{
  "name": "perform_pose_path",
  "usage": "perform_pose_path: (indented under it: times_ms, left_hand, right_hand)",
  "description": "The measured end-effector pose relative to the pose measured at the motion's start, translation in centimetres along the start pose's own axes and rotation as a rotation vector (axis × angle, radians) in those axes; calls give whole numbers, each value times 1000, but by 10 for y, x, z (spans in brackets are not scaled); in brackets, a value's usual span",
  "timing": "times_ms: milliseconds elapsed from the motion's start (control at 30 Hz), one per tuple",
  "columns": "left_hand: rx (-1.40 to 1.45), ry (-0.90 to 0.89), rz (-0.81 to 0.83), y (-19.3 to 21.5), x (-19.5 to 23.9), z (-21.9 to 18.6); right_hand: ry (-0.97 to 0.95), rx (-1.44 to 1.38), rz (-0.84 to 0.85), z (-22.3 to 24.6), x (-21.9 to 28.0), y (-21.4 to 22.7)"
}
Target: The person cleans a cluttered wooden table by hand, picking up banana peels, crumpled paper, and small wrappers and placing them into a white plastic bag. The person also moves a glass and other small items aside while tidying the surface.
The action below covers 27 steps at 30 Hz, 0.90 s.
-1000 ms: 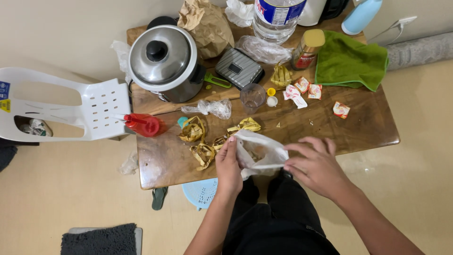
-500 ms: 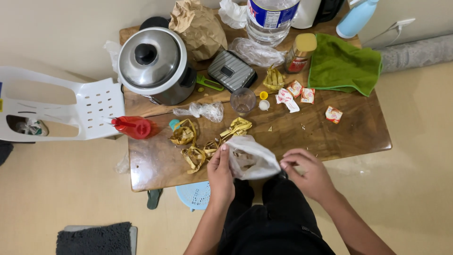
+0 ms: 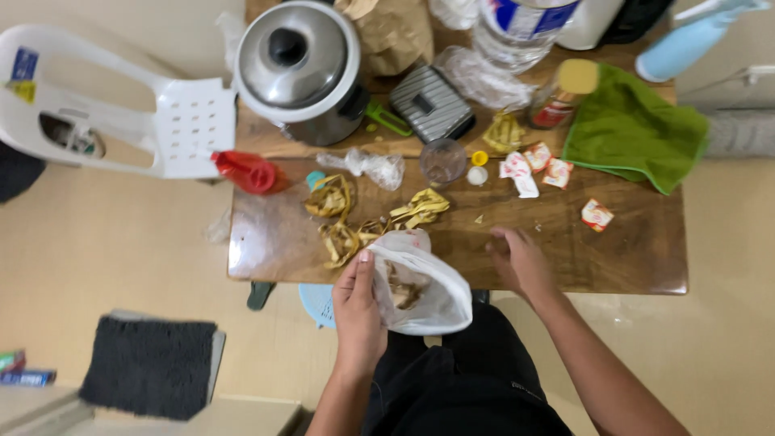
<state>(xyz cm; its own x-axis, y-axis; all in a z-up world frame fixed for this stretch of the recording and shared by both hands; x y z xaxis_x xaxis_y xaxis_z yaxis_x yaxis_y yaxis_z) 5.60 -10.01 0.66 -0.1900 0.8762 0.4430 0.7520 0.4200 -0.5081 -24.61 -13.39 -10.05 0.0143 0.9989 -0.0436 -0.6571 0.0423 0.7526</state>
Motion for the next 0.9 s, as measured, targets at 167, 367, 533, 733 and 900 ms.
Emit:
perform_pose_path:
  times_ms: [167,367,533,733,900]
  left_hand:
    - [27,24,-129,19,17,-23]
    - [8,-23,-241,63,17,-20]
    - [12,2,-188,71,13,-26]
    - [16,62,-207,92,-2,-13]
    - [-3,8,-44,73,-11,-19]
  right_hand:
    - [8,112,194,43,-52,-50]
    - [-89,330,471,109,-73,-103]
    - [-75,456,368,69,-60,-139]
    - [17,366,200,19,-42,-127]
    - [-189,22,94,74,-21,-38]
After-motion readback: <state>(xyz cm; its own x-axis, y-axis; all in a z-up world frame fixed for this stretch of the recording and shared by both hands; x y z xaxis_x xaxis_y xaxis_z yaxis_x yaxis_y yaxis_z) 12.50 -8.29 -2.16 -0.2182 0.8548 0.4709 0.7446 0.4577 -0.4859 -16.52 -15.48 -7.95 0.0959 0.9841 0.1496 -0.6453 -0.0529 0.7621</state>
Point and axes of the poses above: each hand's wrist, its own x-axis away from the middle knuckle, its own y-axis out of the back of the hand, z = x × y, the point moved 10 cm from there along -x, towards the middle knuckle, and after that the axes turned 3 degrees about -z, right-handed, at the moved point
